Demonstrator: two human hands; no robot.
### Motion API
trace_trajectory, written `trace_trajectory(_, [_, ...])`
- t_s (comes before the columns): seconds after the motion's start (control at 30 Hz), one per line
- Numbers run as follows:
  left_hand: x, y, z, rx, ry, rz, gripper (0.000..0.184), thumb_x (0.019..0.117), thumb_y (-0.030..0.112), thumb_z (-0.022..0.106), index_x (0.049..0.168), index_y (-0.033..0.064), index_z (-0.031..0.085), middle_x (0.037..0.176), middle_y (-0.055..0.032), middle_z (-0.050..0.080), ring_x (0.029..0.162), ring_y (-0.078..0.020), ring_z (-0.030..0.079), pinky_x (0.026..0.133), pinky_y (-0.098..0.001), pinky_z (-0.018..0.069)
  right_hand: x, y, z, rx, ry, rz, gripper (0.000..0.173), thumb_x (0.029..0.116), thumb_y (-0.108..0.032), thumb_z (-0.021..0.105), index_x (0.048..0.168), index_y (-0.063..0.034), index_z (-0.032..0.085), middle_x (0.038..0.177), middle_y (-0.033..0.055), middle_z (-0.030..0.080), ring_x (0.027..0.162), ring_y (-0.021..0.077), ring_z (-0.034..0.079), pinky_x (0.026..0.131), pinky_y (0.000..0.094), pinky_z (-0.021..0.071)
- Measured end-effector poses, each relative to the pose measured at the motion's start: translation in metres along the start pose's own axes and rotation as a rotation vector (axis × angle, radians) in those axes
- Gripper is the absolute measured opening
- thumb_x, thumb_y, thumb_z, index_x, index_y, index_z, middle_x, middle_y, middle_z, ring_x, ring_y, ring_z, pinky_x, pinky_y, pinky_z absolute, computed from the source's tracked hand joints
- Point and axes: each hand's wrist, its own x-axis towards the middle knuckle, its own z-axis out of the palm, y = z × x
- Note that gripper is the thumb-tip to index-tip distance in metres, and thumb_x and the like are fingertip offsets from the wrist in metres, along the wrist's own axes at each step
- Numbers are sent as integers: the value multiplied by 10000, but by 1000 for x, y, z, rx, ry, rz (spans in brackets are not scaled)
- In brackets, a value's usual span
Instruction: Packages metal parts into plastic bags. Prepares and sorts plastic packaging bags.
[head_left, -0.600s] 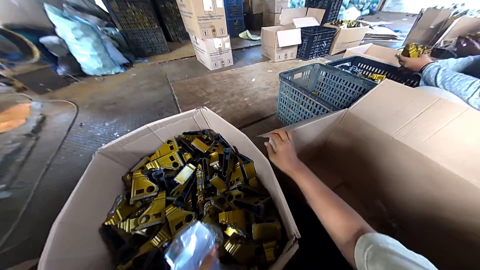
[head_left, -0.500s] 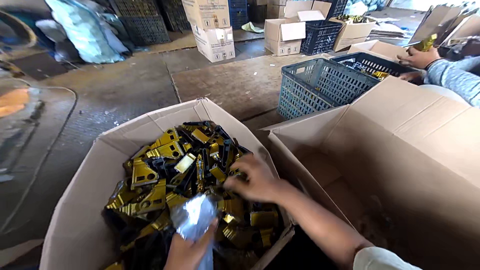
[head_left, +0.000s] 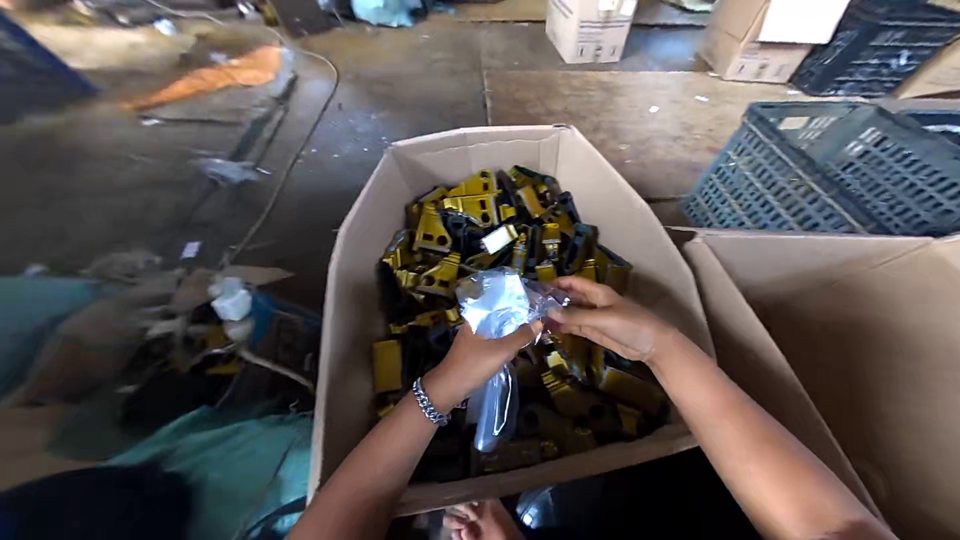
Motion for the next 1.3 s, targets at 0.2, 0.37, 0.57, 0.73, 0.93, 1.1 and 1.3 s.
trace_trajectory(0.2, [3, -5, -28, -44, -110, -139, 48, 971, 83, 630, 975, 130, 625, 652, 111, 565, 528, 1, 497, 541, -171, 453, 25, 4, 30, -444, 173, -7, 311, 1074, -261, 530, 1021, 18, 658, 749, 2, 561, 580, 26, 512, 591, 209, 481])
trace_trajectory(0.37, [6, -18, -27, -102, -115, -177, 84, 941, 64, 653, 1000, 120, 633, 656, 108, 569, 522, 5, 486, 519, -165, 438, 11, 9, 8, -184, -44, 131, 136, 1032, -82, 569, 1098, 18, 633, 909, 4, 711, 779, 77, 707, 773, 257, 610])
trace_trajectory(0.57, [15, -8, -28, 98, -212, -120, 336, 890, 103, 748, 1200, 70, 623, 906, 94, 669, 713, 36, 603, 659, -149, 527, 16, 0, -1, -133, -78, 92, 142, 988, -92, 616, 1084, 9, 649, 911, -9, 700, 815, 71, 699, 797, 267, 608])
trace_trajectory(0.73, [23, -18, -44, 229, 171, 39, 234, 921, 80, 716, 1139, 18, 657, 898, 25, 707, 777, -13, 666, 749, -215, 574, 27, 3, 20, -238, 45, 167, 149, 1014, -138, 633, 937, -11, 629, 715, -36, 620, 589, 30, 615, 589, 193, 552])
trace_trajectory(0.93, [4, -10, -34, -22, 111, 193, 383, 777, 67, 827, 1118, 72, 653, 900, 13, 720, 802, -77, 695, 745, -278, 611, 28, 2, 40, -376, 93, 41, 257, 804, -94, 854, 837, -11, 613, 674, 10, 614, 544, 42, 576, 541, 204, 522])
trace_trajectory(1.1, [10, -7, -30, 165, 237, 311, 413, 777, 11, 827, 1148, 38, 647, 969, 23, 703, 876, -15, 674, 804, -230, 591, 28, -21, 11, -565, 126, -71, 366, 854, -180, 821, 705, -77, 503, 585, -11, 501, 493, 62, 478, 489, 245, 434])
trace_trajectory(1.3, [25, -27, -14, 156, 458, 371, 386, 808, -12, 749, 1169, -25, 613, 974, -14, 688, 880, -16, 660, 800, -226, 578, 34, 29, -30, -1012, -40, 343, 828, 782, -187, 891, 1462, 42, 478, 1448, 278, 510, 1326, 429, 511, 1095, 602, 416])
